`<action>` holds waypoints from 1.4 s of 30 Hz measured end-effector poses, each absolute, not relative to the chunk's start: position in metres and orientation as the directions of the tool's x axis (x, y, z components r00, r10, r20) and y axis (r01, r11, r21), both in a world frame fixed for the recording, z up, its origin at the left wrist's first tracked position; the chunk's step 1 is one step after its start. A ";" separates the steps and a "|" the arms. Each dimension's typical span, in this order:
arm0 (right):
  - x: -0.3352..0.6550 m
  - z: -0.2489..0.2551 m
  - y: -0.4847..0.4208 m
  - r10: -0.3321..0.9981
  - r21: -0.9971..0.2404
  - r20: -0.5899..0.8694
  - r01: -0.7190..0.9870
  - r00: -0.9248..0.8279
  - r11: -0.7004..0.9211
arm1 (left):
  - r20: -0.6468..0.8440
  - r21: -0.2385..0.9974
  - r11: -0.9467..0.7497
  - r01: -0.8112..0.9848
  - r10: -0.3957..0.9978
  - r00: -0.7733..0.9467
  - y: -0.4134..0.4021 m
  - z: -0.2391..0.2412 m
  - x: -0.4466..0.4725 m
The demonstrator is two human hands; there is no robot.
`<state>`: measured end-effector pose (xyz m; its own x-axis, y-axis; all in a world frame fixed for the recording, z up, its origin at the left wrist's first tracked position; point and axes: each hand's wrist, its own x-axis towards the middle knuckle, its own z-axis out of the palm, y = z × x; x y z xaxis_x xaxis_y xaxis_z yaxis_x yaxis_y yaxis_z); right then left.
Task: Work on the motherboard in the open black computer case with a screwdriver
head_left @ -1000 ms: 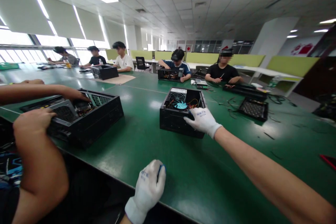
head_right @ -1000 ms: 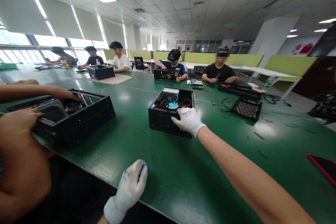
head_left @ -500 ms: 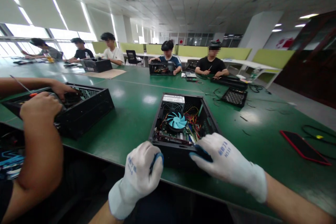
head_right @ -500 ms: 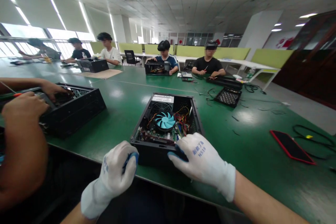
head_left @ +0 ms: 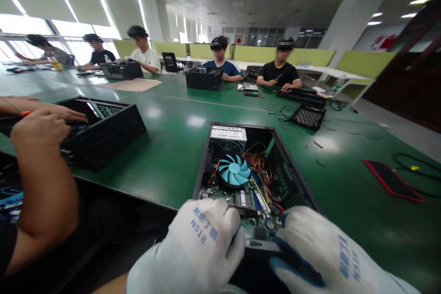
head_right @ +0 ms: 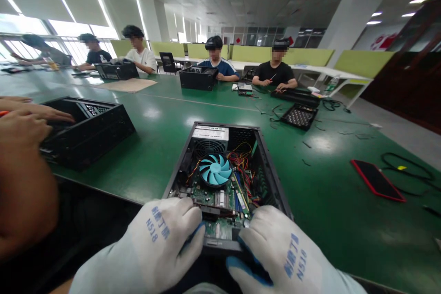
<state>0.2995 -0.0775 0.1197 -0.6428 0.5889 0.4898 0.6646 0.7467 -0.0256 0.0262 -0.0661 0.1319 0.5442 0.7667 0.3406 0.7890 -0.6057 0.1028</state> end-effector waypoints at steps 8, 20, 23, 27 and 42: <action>0.297 0.142 -0.051 0.632 -0.079 0.280 0.639 -0.722 0.765 | 0.330 0.092 -0.614 0.784 0.761 0.558 -0.076 0.133 0.030; 0.189 0.148 0.047 0.646 0.290 -0.304 0.578 -0.701 0.763 | 0.328 0.083 -0.596 0.799 0.773 0.543 -0.077 0.135 0.031; 0.174 0.147 0.048 0.645 0.312 -0.345 0.564 -0.682 0.764 | 0.351 0.086 -0.590 0.803 0.772 0.530 -0.077 0.134 0.032; 0.176 0.148 0.044 0.656 0.341 -0.347 0.561 -0.670 0.754 | 0.369 0.089 -0.587 0.805 0.770 0.521 -0.077 0.135 0.033; 0.194 0.140 0.047 0.704 0.274 -0.283 0.648 -0.652 0.711 | 0.375 0.097 -0.600 0.794 0.761 0.529 -0.076 0.134 0.033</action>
